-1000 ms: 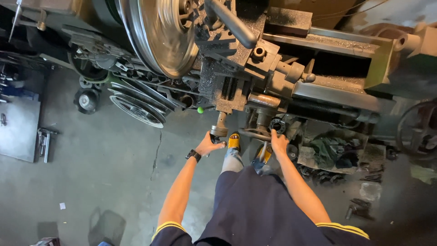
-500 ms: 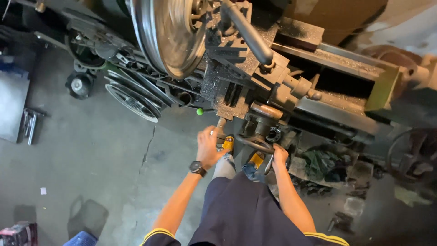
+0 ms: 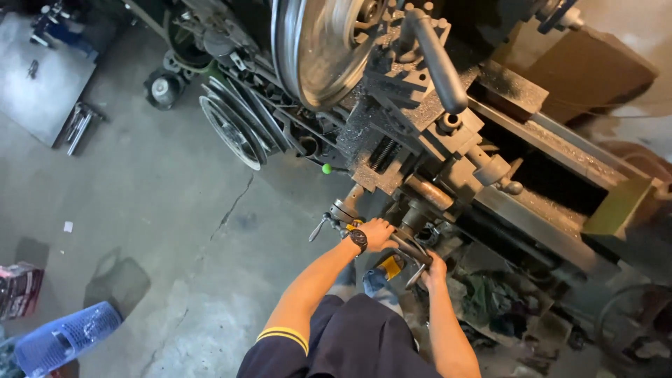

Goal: The person operates a metal lathe, turning a cylindrical metal workpiece while adjusting the tool post and handwheels. The person repeatedly engages the cutting tool, removes metal shavings, and repositions the tool to continue machining the workpiece.

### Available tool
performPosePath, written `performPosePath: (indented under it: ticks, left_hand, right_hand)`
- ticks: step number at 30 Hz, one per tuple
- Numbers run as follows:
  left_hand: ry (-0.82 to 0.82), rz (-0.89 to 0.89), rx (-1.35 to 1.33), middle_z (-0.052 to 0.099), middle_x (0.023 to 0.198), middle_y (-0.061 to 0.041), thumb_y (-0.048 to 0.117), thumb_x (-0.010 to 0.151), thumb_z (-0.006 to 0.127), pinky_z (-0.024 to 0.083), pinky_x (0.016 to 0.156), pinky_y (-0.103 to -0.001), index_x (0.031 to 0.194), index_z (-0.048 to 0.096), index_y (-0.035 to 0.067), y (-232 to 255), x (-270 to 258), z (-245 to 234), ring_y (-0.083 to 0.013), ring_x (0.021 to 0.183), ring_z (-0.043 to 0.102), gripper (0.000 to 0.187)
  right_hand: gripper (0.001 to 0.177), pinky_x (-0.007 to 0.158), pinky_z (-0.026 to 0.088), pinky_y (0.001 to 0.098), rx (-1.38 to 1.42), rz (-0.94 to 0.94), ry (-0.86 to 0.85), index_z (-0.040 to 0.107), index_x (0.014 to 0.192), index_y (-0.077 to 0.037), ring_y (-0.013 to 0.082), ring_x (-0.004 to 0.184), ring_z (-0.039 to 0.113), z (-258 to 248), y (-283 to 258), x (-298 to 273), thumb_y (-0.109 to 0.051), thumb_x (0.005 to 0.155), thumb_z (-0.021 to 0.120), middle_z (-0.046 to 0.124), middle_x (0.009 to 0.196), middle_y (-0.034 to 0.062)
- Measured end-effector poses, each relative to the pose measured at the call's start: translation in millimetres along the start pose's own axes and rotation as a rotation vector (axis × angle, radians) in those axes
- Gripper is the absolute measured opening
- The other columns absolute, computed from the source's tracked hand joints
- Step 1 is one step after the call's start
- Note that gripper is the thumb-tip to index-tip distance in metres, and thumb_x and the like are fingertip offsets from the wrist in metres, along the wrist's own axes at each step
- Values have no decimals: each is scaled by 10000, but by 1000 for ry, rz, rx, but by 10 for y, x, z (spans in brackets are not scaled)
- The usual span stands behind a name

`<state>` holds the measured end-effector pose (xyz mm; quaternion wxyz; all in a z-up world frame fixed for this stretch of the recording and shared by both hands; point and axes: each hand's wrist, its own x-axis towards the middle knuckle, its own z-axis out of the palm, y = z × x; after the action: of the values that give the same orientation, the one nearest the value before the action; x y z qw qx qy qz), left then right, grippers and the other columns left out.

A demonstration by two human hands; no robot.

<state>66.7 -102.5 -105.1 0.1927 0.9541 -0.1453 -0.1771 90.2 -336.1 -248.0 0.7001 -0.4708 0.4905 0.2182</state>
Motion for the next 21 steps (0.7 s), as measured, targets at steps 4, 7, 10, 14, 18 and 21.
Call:
performPosePath:
  ticks: [4, 7, 10, 14, 18, 21]
  left_hand:
    - [177, 17, 108, 582, 813, -192, 612, 812, 384, 466, 741, -459, 871, 549, 19, 43, 99, 288, -356, 769, 588, 618]
    - [294, 16, 155, 541, 768, -190, 621, 794, 398, 456, 688, -466, 835, 527, 23, 116, 167, 431, -356, 741, 553, 613]
    - [238, -46, 160, 538, 806, -169, 606, 764, 442, 436, 727, -487, 893, 529, 42, 205, 252, 569, -347, 785, 534, 585]
    - [230, -141, 213, 540, 842, -193, 569, 703, 536, 393, 801, -562, 910, 555, 24, 457, 322, 525, -372, 842, 517, 584]
    - [79, -263, 261, 559, 932, -197, 515, 724, 571, 319, 892, -632, 947, 574, 47, 629, 449, 593, -381, 967, 485, 518]
    - [-5, -327, 301, 564, 1019, -209, 445, 790, 559, 277, 922, -658, 1030, 570, 40, 797, 501, 559, -393, 1052, 456, 470]
  right_hand:
    - [235, 692, 534, 488, 11, 35, -4, 634, 867, 41, 324, 834, 620, 37, -17, -27, -57, 696, 762, 591, 903, 203]
    - [331, 710, 512, 455, 5, 12, 6, 587, 927, 81, 330, 842, 599, 21, -28, 4, -41, 684, 775, 553, 913, 236]
    - [438, 677, 499, 492, -141, -6, 70, 563, 1022, 25, 341, 865, 608, -92, 39, 318, -128, 685, 797, 551, 944, 208]
    - [578, 721, 475, 573, -299, -71, 160, 486, 1161, 57, 441, 989, 533, 104, -174, -153, -217, 736, 766, 484, 1105, 302]
    - [675, 731, 450, 578, -529, -135, 128, 465, 1189, 110, 455, 1107, 467, 286, -305, -536, -323, 761, 756, 450, 1194, 320]
    - [603, 723, 447, 540, -474, -133, 109, 476, 1149, 100, 429, 1057, 478, 311, -289, -525, -275, 756, 738, 457, 1148, 301]
